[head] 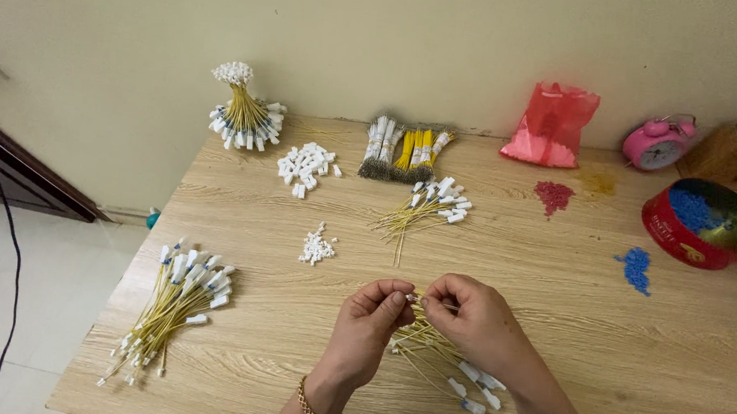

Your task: Assembling electrical connectors by attaching plastic sleeves to wired pins.

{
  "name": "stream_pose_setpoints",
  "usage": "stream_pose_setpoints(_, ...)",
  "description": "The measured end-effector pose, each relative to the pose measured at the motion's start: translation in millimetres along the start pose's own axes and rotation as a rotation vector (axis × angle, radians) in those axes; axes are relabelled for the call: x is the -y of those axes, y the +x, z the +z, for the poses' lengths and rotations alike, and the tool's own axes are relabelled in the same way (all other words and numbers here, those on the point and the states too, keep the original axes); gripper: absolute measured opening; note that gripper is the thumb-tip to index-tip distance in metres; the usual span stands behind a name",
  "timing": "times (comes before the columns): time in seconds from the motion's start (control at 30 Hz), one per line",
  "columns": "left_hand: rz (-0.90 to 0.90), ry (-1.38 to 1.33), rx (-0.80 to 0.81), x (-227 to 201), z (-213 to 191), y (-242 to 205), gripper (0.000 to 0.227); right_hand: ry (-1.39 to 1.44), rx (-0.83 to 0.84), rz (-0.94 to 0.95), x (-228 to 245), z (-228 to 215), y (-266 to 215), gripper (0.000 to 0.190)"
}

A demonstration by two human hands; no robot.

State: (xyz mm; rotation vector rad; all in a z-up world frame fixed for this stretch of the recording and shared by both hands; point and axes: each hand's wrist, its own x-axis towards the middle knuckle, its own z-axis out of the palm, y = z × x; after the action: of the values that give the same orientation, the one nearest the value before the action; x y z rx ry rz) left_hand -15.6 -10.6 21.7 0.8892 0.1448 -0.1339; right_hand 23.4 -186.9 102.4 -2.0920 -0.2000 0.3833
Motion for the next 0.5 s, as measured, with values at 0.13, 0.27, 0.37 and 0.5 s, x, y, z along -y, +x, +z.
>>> stream_pose_setpoints(0.13, -0.007, -0.02, -0.003, 0.0, -0.6, -0.6, 0.018, -0.024, 0.0, 0.009, 6.9, -0.8, -0.7, 0.015)
stream_pose_setpoints(0.27, -0.004, -0.046, 0.011, 1.9, -2.4, -0.4, 0.018, -0.061, -0.022, 0.002, 3.9, 0.6, 1.1, 0.016)
stream_pose_setpoints(0.37, 0.004, -0.049, 0.019, 2.1, -2.2, -0.1, 0.017, -0.068, -0.028, -0.003, 1.5, 1.3, 2.0, 0.016)
stream_pose_setpoints(0.5, 0.043, 0.047, 0.005, 6.3, -3.5, 2.3, 0.015, -0.062, -0.041, -0.013, 4.2, 1.5, 0.3, 0.014)
